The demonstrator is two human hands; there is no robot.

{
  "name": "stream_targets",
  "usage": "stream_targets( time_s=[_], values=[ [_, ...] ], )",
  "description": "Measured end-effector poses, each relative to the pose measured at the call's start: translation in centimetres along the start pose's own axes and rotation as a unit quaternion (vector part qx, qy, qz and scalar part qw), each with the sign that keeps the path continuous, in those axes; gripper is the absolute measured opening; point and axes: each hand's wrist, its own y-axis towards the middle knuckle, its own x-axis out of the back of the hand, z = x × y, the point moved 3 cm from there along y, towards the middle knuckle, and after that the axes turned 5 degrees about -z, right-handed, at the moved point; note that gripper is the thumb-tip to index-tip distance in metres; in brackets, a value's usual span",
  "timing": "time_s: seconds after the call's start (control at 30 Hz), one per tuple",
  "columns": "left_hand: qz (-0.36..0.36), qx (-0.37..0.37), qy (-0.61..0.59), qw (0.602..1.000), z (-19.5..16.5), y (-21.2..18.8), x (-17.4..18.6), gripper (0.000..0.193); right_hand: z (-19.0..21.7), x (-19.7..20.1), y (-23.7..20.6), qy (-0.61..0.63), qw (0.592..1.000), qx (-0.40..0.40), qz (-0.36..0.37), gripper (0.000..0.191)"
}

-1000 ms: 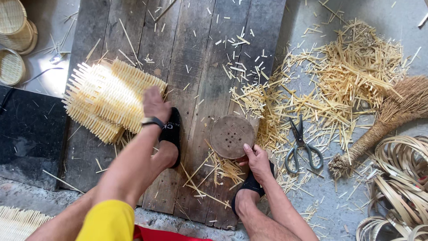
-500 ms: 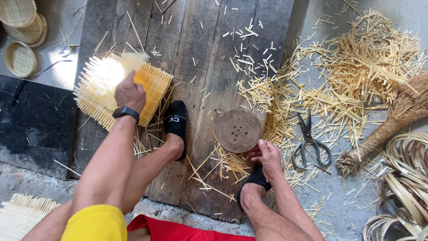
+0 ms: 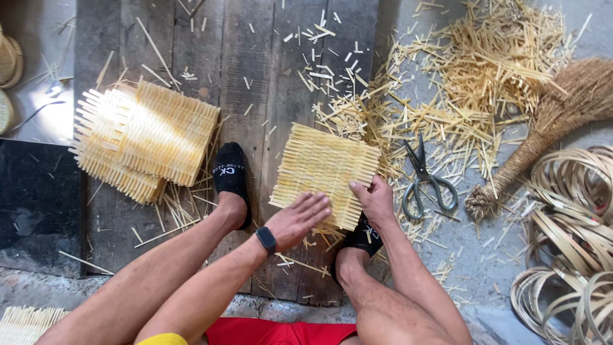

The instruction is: The person sits on the floor and repeatedly assembles small round bamboo trays. They place a woven bamboo mat on a perforated wooden mold, fit a bamboo ring around the edge, and use shears to trim the excess mat material flush with the ring. Finished trays are stacked nearby.

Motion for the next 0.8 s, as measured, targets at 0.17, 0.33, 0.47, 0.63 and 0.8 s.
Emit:
stream_targets(
  time_s=[0.17, 0.33, 0.47, 0.63, 0.8],
  values=[
    [-0.148, 0.400, -0.049, 0.903, 6.3, 0.8, 2.0, 0.077, -0.5, 0.0, 0.3, -0.014, 0.999, 0.033, -0.027, 0.023],
    [-0.157, 0.526, -0.457, 0.700, 12.1, 0.0, -0.9, 0.050, -0.9, -0.1, 0.3, -0.025, 0.997, 0.042, -0.059, 0.023],
    [-0.151, 0.520, -0.425, 0.725, 12.1, -1.6, -2.4, 0.042, -1.5, 0.1, -0.7, -0.036, 0.994, 0.061, -0.080, 0.027],
    [-0.139, 0.548, -0.447, 0.693, 9.8, -2.3, -1.3, 0.042, -1.8, 1.2, -2.6, -0.035, 0.990, 0.080, -0.112, 0.041],
    [-0.158, 0.584, -0.422, 0.675, 7.9, -2.5, -0.2, 0.069, -0.5, 12.0, -2.9, -0.013, 0.938, 0.182, -0.293, 0.032]
  ],
)
